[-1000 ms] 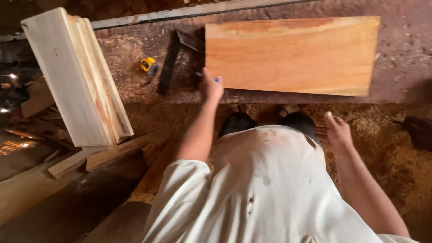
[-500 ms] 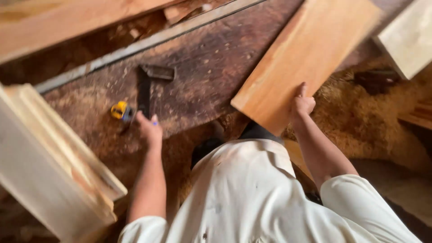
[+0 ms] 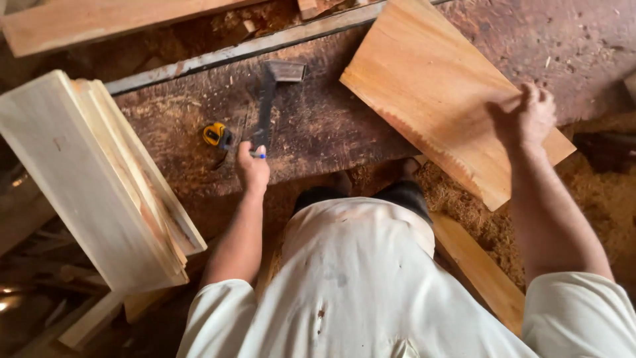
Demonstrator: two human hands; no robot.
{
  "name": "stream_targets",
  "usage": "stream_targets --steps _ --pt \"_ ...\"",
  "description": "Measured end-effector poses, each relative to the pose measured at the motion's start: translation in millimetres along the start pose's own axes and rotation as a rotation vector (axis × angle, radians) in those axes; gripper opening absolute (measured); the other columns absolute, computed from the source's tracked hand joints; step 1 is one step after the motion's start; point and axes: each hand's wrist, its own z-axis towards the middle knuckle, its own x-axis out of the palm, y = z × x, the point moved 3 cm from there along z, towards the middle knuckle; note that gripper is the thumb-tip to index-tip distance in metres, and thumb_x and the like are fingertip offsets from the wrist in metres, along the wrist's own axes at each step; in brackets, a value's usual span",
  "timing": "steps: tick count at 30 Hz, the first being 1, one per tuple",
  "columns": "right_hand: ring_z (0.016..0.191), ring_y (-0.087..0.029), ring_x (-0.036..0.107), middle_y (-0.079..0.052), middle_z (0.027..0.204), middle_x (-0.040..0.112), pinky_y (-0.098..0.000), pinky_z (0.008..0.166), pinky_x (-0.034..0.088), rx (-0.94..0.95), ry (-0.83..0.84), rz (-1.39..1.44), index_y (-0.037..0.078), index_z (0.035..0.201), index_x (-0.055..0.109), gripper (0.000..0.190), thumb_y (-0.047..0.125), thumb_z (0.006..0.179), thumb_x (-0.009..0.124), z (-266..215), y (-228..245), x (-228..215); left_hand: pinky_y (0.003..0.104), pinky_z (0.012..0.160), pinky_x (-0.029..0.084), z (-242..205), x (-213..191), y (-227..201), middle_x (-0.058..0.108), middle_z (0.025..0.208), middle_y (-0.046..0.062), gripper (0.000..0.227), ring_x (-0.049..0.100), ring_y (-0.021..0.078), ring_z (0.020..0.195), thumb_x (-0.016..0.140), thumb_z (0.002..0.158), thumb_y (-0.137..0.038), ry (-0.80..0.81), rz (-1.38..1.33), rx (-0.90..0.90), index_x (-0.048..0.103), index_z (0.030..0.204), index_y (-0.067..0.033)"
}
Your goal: Measuring and marking wooden boards using a square and a pen in a workshop environment.
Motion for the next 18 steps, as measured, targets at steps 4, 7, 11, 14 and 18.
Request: stream_targets --steps 4,7,11,14,18 --pt "0.116 -0.031 0.033 -0.017 0.129 0.034 -0.0454 0.097 0.029 0.157 0.434 0.326 0.005 0.128 0.038 0.058 0.025 0.082 0.065 -15 121 -73 0.027 0.04 0.035 -23 -16 -64 0.056 0.071 0.005 0.006 0.05 0.0164 0.057 0.05 0.085 -0.01 0.2 -0.298 0.24 0.053 0.09 -0.0092" --pt "0.121 -0.033 0.03 -0.017 0.133 0.029 -0.0497 0.098 0.03 -0.109 0.329 0.501 0.002 0.129 0.033 0.061 0.028 0.083 0.063 -19 141 -48 0.028 0.044 0.04 -27 18 -95 0.058 0.072 0.006 0.015 0.053 0.0174 0.06 0.052 0.082 -0.01 0.374 -0.387 0.333 0.057 0.096 -0.0095" --pt "0.112 -0.041 0.035 -0.022 0.129 0.037 -0.0529 0.087 0.029 -0.358 0.342 0.403 0.004 0.133 0.027 0.087 0.055 0.072 0.062 14 165 -30 0.036 0.061 0.047 -30 78 -136 0.068 0.08 0.009 0.02 0.065 0.0276 0.074 0.059 0.073 -0.011 0.469 -0.275 0.544 0.059 0.092 -0.0186" --pt "0.083 -0.033 0.052 -0.016 0.1 0.046 -0.0469 0.063 0.045 -0.201 0.363 0.35 0.013 0.11 0.052 0.034 0.026 0.08 0.062 47 155 -7 0.036 0.057 0.048 -21 92 -160 0.067 0.076 0.006 0.017 0.064 0.0245 0.068 0.052 0.079 -0.012 0.532 -0.222 0.574 0.06 0.092 -0.0181" --pt "0.101 -0.032 0.045 -0.017 0.108 0.048 -0.0436 0.077 0.038 -0.052 0.456 0.356 0.001 0.125 0.04 0.079 0.039 0.063 0.07 84 150 12 0.039 0.061 0.048 5 114 -171 0.065 0.081 0.011 0.019 0.064 0.0279 0.075 0.048 0.079 -0.005 0.572 -0.331 0.565 0.057 0.093 -0.014"
